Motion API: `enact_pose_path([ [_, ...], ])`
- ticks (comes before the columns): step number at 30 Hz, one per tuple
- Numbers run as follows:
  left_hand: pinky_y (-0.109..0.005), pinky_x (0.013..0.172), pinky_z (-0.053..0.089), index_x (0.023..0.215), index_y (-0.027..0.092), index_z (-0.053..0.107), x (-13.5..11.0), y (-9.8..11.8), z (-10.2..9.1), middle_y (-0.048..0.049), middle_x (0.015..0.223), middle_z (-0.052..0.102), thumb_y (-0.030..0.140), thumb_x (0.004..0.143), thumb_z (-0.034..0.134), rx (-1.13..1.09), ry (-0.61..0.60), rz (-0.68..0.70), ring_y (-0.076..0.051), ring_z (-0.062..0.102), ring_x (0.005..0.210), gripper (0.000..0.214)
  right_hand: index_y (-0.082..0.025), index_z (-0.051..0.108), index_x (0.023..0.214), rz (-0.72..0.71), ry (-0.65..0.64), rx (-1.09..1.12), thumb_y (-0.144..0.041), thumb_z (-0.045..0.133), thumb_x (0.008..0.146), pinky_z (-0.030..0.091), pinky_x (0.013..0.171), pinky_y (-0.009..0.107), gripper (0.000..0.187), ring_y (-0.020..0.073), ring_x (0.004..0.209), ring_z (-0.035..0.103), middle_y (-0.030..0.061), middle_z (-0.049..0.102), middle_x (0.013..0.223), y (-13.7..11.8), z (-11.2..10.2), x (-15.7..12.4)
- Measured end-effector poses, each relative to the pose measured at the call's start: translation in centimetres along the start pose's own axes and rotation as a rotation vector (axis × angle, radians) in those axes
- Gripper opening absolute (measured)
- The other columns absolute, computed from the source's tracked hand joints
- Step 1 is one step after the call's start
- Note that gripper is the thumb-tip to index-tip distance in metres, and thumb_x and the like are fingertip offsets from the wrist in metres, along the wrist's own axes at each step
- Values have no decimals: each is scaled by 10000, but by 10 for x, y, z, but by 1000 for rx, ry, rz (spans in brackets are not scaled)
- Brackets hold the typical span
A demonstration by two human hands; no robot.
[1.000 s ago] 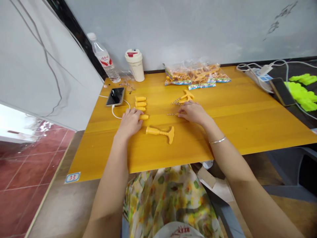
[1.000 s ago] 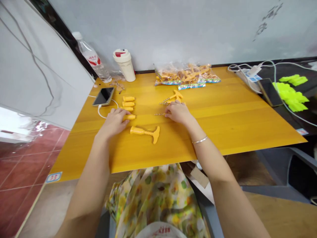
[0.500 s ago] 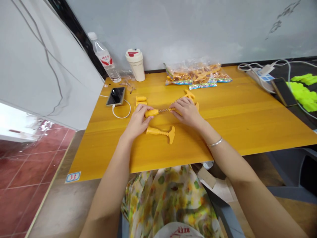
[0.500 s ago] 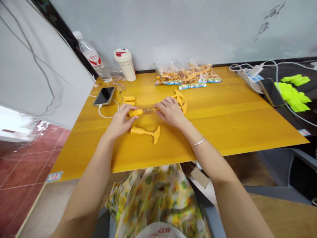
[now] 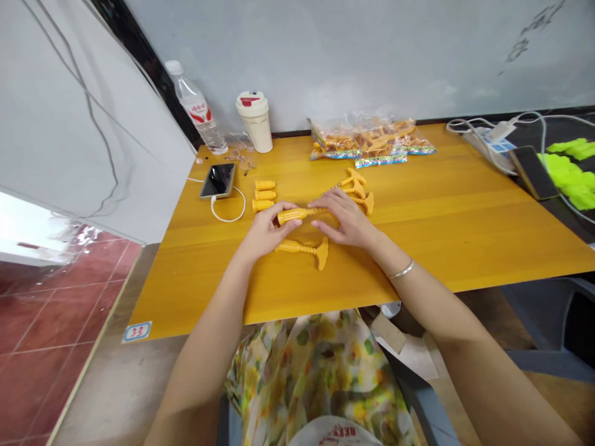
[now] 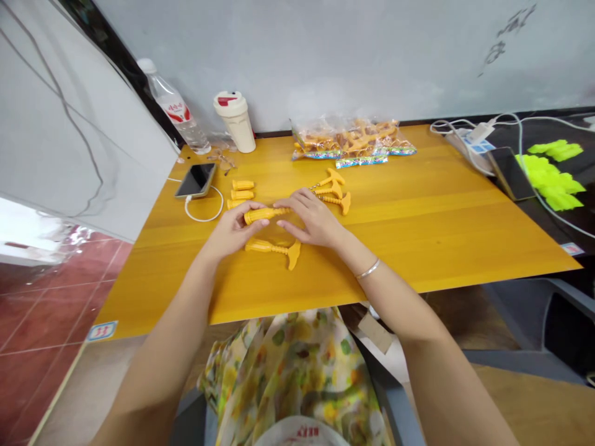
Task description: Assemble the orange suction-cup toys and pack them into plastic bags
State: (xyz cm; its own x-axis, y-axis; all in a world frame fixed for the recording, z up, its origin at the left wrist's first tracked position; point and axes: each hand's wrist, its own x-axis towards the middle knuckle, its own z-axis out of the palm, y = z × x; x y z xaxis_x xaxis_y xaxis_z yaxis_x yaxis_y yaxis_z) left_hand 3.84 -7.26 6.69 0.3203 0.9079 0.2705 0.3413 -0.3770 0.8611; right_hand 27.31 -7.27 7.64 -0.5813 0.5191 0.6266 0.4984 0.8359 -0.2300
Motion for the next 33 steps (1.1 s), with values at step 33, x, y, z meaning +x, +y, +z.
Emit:
enact_pose_path([
  [33, -288, 782, 486, 979, 203, 669, 1, -4, -2, -31, 939, 676, 529, 776, 783, -288, 111, 20, -168, 619, 854, 400, -208, 612, 1200, 320, 153, 335, -855, 202, 902, 465, 1029, 442, 822, 270, 1190, 562, 150, 619, 1202, -6, 2, 2],
])
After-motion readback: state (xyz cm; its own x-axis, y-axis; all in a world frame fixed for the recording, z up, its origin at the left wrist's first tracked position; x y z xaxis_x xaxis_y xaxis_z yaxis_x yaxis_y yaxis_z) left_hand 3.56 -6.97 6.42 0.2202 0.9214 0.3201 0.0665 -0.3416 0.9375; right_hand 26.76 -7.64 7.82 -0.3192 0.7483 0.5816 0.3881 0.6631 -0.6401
